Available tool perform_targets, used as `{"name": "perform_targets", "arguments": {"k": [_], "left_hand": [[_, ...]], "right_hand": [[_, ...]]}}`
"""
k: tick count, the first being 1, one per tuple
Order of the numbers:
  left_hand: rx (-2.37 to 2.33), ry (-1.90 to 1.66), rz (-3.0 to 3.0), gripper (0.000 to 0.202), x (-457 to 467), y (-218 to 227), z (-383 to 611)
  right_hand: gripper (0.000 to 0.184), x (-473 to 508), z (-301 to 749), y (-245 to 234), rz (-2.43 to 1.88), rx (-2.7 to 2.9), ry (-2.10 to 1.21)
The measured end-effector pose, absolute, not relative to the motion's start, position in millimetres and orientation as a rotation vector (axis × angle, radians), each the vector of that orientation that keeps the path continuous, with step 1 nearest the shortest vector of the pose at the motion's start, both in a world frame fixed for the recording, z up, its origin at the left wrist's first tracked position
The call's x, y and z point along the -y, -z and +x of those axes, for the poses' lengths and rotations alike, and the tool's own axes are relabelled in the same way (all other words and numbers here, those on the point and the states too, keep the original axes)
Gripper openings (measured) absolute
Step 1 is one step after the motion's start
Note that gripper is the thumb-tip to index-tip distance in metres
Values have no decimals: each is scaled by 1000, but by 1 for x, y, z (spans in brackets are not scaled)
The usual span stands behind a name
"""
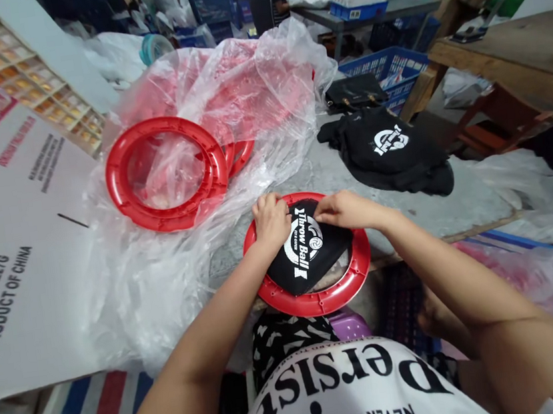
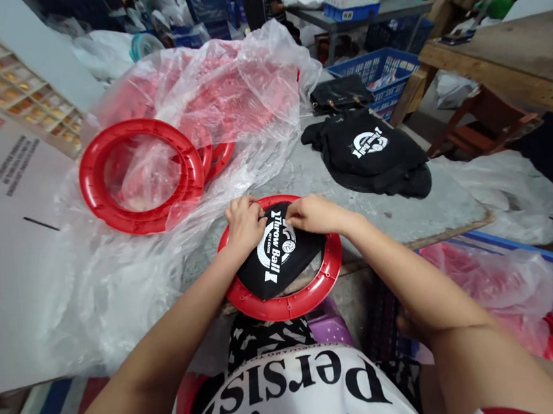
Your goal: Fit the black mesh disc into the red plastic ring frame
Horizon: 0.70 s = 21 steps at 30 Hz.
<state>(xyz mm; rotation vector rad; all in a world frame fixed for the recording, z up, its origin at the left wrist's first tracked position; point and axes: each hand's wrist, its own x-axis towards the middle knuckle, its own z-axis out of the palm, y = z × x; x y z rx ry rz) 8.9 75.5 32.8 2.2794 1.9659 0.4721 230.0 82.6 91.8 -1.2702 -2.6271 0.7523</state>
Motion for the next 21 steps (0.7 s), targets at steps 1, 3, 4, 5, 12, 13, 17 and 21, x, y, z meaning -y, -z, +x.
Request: {"name": "perform_targets", "arguments": {"k": [1, 3, 4, 5, 12, 13, 17, 21], "left_hand": [[-1961, -451, 2290, 11, -75, -36, 10], [-1953, -381, 2275, 17, -77, -41, 12], [-1946, -354, 2256, 20, -79, -43, 14], [-1935, -341, 2231, 23, -83, -45, 15], [-1899, -310, 2070, 38, -111, -47, 25], [-1905, -280, 2087, 33, -113, -48, 26], [-1948, -257, 2177, 19, -116, -51, 28], [-2026, -335, 2060, 16, -121, -47, 26]], "right_hand": [[22, -91, 230, -89, -1357, 2553, -705], [23, -108, 226, -83, -1493, 2436, -628], [23, -116, 224, -80, -1538, 2390, -595], [22, -124, 221, -77, -1563, 2349, -571], [6, -165, 194, -51, -1570, 2125, -836], [6, -168, 191, -48, -1566, 2094, -914], [12, -171, 185, -34, -1540, 1937, -1116], [10, -167, 183, -19, -1521, 1773, -1168]]}}
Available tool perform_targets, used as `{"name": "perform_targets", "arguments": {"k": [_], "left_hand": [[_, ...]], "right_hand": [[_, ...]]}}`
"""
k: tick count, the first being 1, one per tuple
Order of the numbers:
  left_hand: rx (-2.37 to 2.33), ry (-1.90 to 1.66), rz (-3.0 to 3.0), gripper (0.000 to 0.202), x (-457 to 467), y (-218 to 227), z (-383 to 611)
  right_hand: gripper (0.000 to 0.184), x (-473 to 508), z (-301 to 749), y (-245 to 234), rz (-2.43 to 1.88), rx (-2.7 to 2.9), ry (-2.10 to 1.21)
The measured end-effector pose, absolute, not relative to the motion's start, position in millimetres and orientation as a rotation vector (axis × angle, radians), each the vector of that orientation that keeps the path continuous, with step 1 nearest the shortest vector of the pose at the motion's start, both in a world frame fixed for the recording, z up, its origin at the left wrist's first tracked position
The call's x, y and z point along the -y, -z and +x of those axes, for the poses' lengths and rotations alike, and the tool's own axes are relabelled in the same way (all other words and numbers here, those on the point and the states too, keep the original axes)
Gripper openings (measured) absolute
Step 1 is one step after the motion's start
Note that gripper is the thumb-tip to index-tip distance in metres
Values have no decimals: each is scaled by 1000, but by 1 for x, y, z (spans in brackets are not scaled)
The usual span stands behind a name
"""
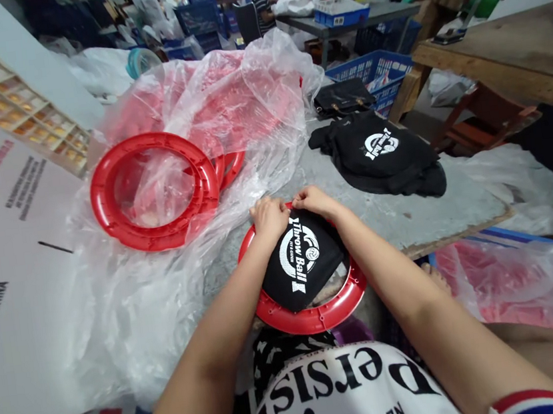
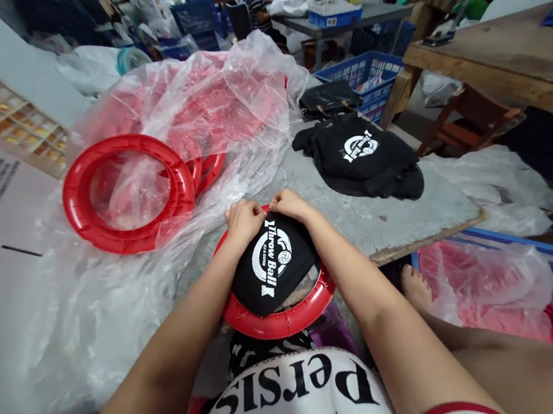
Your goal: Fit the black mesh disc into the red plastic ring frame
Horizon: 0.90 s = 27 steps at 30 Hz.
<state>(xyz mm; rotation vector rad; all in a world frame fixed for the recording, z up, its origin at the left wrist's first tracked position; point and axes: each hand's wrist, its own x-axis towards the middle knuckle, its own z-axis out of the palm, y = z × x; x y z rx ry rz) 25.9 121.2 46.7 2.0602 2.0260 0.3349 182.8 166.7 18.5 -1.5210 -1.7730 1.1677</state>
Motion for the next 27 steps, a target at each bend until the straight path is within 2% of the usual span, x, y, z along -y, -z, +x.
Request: {"name": "perform_targets", "arguments": {"k": [5, 27], "left_hand": [[-2012, -422, 1840, 15, -128, -37, 21], [-2064, -580, 1802, 14, -126, -26, 22]], "right_hand": [[15, -161, 183, -8, -1527, 1826, -975], [19, -157, 182, -12, -1609, 1971, -842]]}}
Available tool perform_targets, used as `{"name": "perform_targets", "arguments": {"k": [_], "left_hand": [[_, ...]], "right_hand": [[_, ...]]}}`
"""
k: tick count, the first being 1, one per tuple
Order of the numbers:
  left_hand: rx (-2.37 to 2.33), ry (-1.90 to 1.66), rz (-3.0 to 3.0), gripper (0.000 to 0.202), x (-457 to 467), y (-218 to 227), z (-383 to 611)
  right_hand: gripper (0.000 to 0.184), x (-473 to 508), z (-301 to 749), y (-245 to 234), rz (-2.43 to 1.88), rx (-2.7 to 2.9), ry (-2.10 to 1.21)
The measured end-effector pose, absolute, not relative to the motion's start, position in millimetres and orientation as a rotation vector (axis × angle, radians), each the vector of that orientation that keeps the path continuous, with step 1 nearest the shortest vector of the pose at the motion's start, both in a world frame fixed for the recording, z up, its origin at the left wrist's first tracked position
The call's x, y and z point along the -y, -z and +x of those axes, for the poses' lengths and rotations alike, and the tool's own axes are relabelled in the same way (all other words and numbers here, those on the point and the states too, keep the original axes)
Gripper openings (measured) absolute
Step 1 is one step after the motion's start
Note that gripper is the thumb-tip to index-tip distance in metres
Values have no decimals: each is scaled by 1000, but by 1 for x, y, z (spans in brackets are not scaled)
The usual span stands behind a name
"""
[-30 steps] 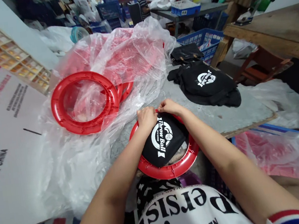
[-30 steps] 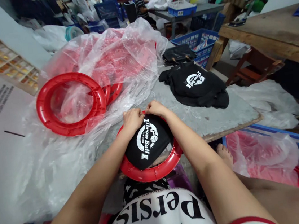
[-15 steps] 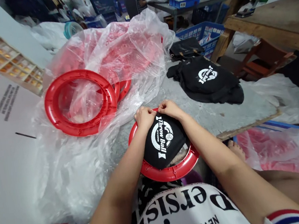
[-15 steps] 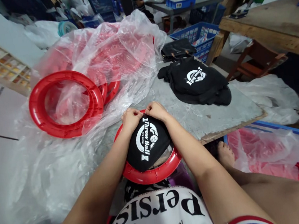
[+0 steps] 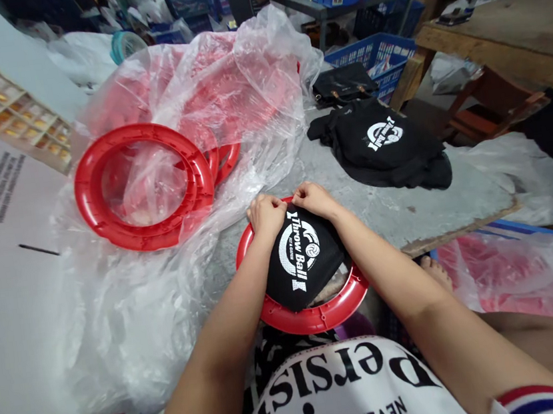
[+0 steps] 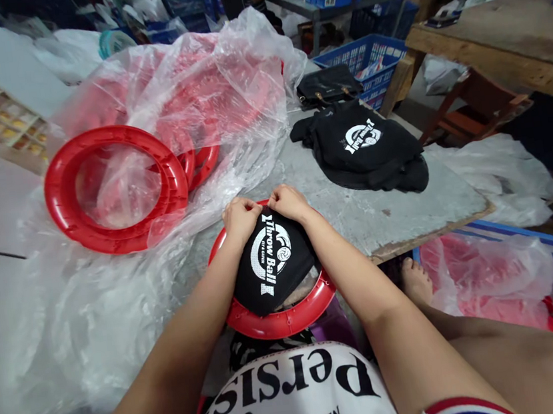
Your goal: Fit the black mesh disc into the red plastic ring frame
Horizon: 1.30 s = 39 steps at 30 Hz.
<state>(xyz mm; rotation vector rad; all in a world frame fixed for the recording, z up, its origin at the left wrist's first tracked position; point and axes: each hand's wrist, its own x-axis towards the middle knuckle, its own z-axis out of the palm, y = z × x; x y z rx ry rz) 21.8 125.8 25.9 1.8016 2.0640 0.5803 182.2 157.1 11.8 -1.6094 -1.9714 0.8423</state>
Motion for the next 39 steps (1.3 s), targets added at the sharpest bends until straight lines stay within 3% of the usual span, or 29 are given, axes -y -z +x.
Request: {"name": "perform_targets", "arguments": {"k": [24, 31, 39], "left_hand": [[-2050, -558, 1826, 14, -125, -26, 23], [-1909, -508, 1907, 12, -119, -34, 10], [-1905, -563, 1962, 5, -118, -23, -12]], "right_hand": [[16, -152, 175, -25, -1784, 1964, -798], [7, -153, 178, -19, -1714, 1957, -828], [19, -146, 174, -18, -1562, 2104, -432]]}}
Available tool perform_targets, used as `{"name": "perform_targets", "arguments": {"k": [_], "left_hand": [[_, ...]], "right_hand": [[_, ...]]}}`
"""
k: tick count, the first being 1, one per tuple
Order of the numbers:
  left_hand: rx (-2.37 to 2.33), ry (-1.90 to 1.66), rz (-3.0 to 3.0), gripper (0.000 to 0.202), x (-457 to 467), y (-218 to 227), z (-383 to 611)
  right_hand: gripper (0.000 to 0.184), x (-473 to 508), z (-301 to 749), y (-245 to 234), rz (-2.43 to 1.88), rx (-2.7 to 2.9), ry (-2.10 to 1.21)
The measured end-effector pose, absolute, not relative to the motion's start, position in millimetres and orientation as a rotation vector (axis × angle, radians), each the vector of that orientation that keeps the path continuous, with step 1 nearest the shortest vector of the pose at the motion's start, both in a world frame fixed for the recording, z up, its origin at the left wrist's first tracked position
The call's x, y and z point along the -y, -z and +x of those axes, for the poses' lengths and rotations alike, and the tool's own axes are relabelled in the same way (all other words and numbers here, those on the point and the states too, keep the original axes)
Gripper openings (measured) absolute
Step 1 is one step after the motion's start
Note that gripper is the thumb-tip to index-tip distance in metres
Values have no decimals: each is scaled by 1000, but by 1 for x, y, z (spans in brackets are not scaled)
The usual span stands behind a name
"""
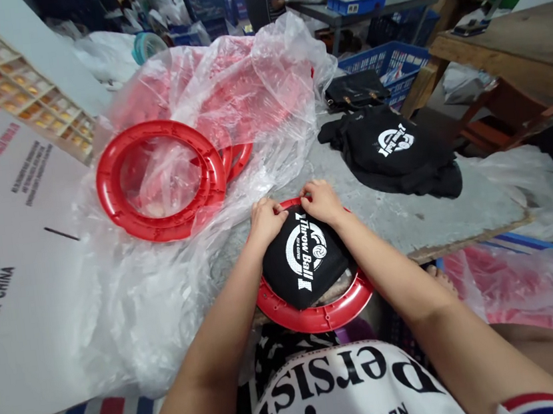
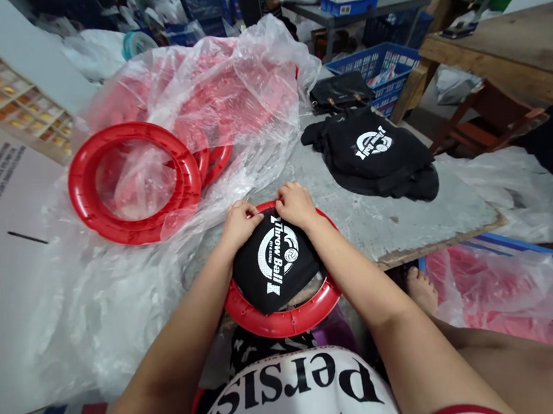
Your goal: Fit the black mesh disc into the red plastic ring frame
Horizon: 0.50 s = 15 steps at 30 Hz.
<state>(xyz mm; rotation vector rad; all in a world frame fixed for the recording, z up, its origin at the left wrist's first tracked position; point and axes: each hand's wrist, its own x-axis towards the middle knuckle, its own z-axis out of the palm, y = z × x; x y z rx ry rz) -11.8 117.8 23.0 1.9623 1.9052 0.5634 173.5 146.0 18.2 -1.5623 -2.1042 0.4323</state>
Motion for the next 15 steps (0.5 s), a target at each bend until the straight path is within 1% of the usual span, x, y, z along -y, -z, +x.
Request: {"name": "perform_targets", "arguments": {"k": [2, 5, 9, 15], "left_hand": [[-1892, -604, 1940, 6, -119, -19, -13], [-1875, -634, 1918, 8, -121, -16, -12], [-1903, -636, 1899, 11, -122, -17, -10], [-1986, -601, 1881, 12, -121, -19, -4]], "right_hand": [[21, -145, 169, -18, -1446, 2129, -361], [20, -146, 161, -16, -1360, 2160, -443], [12, -149, 156, -14, -1435, 2215, -591], [13, -149, 155, -16, -1526, 2196, -620]]}}
